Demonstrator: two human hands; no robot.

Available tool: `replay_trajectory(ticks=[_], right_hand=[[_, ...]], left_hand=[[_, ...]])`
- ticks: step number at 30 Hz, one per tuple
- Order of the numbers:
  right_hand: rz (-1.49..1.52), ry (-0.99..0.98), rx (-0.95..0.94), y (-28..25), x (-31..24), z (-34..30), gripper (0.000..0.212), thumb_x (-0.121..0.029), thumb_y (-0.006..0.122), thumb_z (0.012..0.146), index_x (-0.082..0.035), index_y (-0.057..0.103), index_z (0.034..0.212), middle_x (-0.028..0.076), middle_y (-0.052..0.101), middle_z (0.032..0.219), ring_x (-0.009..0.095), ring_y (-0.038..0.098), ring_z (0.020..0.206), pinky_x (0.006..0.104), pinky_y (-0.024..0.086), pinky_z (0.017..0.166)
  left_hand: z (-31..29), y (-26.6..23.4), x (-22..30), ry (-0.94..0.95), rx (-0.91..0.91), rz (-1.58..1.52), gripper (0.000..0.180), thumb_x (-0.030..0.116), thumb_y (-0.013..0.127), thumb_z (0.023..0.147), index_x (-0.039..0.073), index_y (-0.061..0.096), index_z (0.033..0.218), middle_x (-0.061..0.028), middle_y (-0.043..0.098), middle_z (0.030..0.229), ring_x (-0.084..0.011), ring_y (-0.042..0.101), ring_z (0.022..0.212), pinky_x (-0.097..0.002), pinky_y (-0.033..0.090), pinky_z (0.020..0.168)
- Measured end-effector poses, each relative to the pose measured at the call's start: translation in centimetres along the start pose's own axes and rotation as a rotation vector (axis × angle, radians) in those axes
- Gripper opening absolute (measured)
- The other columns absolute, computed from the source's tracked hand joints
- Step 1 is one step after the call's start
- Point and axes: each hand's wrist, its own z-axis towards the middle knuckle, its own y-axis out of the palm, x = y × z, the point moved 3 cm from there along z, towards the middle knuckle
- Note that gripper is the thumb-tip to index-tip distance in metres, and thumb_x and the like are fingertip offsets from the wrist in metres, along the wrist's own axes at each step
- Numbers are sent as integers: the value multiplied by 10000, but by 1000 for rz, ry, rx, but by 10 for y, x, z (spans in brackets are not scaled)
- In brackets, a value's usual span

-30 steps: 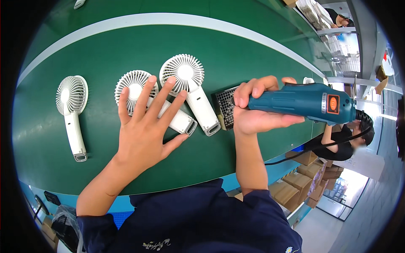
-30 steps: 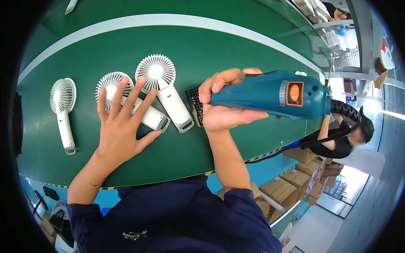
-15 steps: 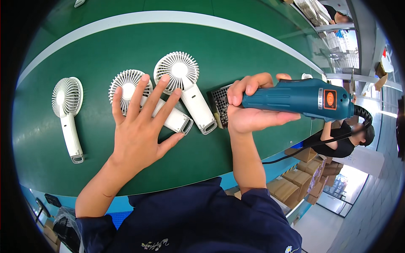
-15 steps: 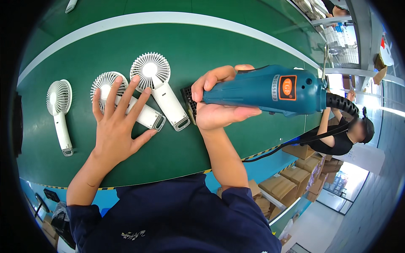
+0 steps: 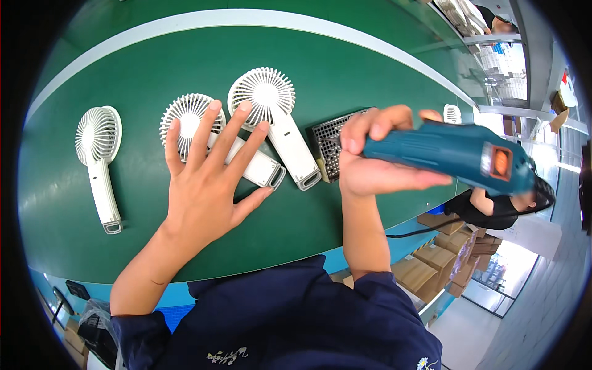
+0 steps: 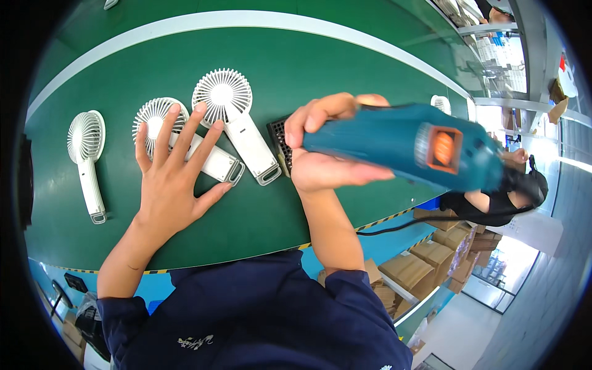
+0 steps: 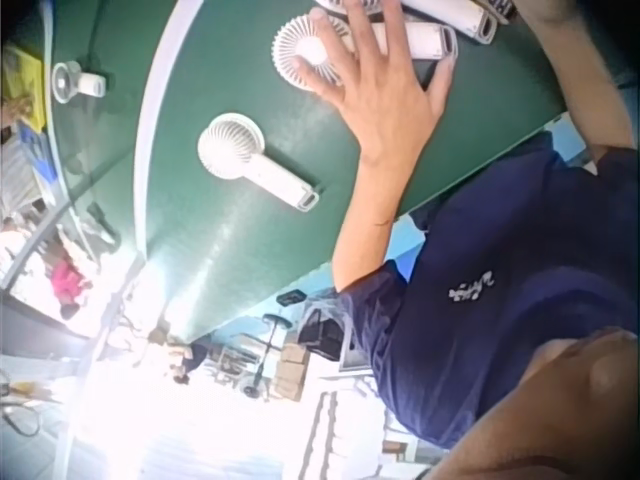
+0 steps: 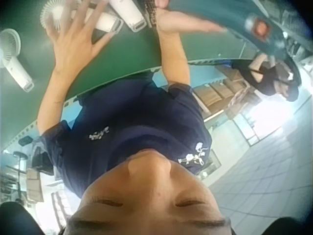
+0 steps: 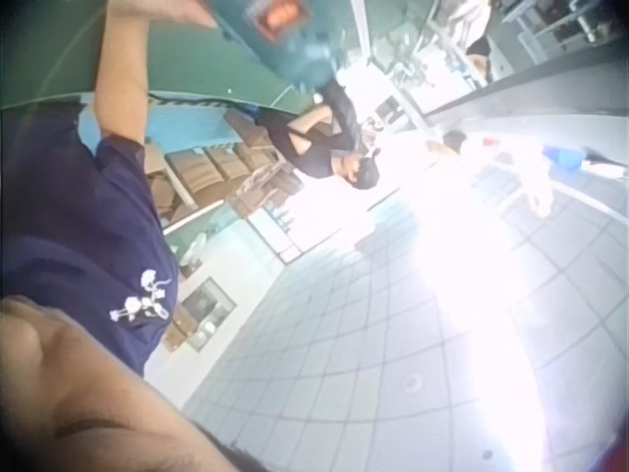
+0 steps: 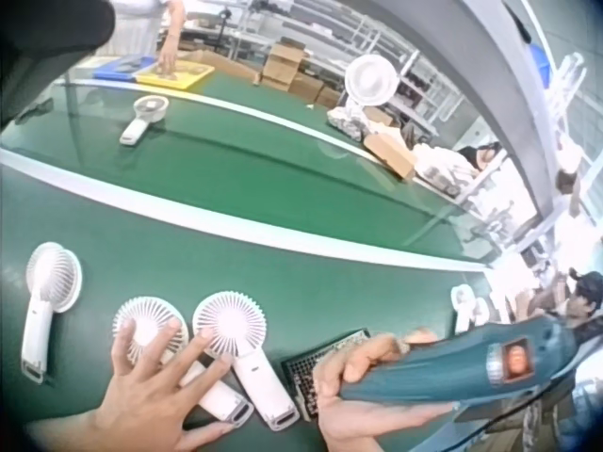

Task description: Assembling portable handheld fans using an electric screwdriver on a factory production line.

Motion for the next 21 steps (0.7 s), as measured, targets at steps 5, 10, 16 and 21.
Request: replay_trajectory(ticks=[5,10,16,21], right_hand=[[255,37,-157,24,-34,-12,890,-891,326,758,-205,370,1322,111,509,786,233,491,485,358,435,428],[269,187,-342,41,-39,-38,650,-676,423,911,-201,373,1352,168,524,870,304,504,619,414,404,581],[313,243,-376,42,-27,-44,590,-600,435,944,-204,362,1375,170,516,875,310,499,623,436,399,607],[253,261,-325,46,-24,-49,526,-516,484,956,-186,384,1354,178,523,872,311,494,663,431,413,605]], left_hand=[[-2,2,0,-8,13,-15,718,454,733,744,217,511,1384,-36,394,1498,-306,296,1410,-586,72,1136],[-1,4,3,-23,56,-20,715,463,739,735,231,519,1375,-25,412,1486,-287,310,1406,-584,79,1135],[-1,4,1,-25,35,-55,723,468,718,750,221,508,1396,-34,388,1510,-300,283,1414,-559,70,1135],[-3,8,0,-30,59,-93,730,459,726,742,231,505,1400,-33,388,1510,-294,286,1415,-559,59,1140]])
